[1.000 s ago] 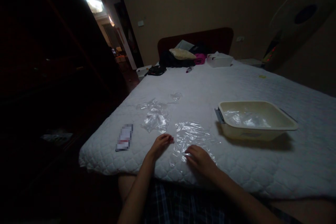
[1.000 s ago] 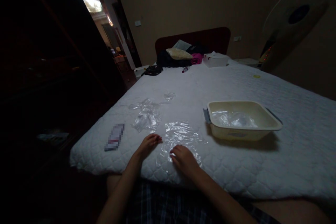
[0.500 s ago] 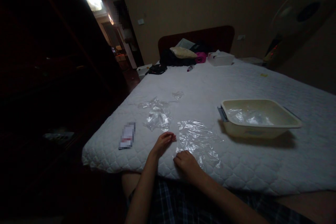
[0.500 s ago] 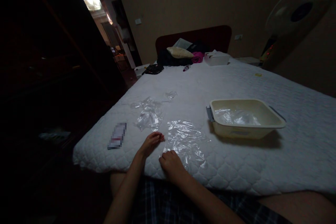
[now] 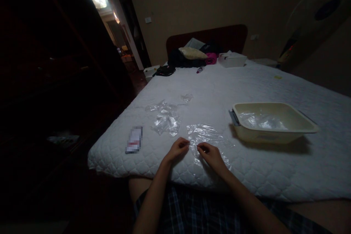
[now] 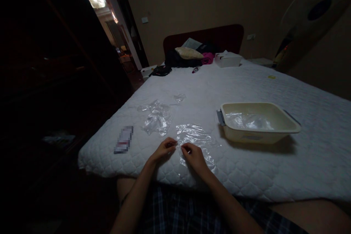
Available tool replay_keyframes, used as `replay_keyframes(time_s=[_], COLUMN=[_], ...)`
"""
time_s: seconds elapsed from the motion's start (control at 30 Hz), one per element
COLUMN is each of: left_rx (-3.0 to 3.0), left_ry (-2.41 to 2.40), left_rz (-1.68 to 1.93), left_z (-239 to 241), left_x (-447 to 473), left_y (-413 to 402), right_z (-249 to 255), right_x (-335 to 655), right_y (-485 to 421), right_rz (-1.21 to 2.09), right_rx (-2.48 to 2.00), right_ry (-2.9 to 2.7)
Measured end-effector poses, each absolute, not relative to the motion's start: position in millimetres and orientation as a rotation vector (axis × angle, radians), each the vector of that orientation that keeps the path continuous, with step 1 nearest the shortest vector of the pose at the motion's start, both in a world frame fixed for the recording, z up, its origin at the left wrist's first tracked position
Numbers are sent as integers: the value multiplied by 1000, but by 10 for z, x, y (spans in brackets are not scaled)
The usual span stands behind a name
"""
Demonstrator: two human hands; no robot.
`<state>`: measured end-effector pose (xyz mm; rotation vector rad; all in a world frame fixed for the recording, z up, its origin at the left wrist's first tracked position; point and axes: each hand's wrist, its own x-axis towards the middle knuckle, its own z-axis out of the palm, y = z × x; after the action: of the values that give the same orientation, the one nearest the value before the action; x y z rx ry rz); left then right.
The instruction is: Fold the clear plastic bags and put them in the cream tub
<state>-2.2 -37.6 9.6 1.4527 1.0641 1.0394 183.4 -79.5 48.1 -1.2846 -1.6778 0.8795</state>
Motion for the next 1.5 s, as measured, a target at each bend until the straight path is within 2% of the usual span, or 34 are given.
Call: replay_keyframes(time_s=[0.3, 0.6, 0.93, 1.03, 1.13, 1.33, 1.5], left_rx=[1634, 1964, 2584, 2785, 2907, 2813, 2731], left_ry=[1273, 1272, 1388, 1268, 1118, 1125, 1103], left_rz=[1080, 1049, 1242, 1336, 1268, 1144, 1204], left_z=[61, 2, -65, -78, -85, -119, -160], left_x=[101, 80, 119, 162, 227, 289, 273], left_y=[-463, -451, -583, -624, -683, -749, -757], right_z=[406, 262, 247, 275, 259, 214, 236], right_x=[2083, 2135, 2130, 2138, 2171, 2274, 2308], right_y=[-752, -829, -845, -851, -838, -806, -948], right_rz=[777, 366, 117, 74, 62, 0, -56], right_rx=[-1482, -1689, -1589, -1470, -1390, -1422, -1091], right_ry=[-1634, -1864, -1974, -2013, -2134, -2267, -2376])
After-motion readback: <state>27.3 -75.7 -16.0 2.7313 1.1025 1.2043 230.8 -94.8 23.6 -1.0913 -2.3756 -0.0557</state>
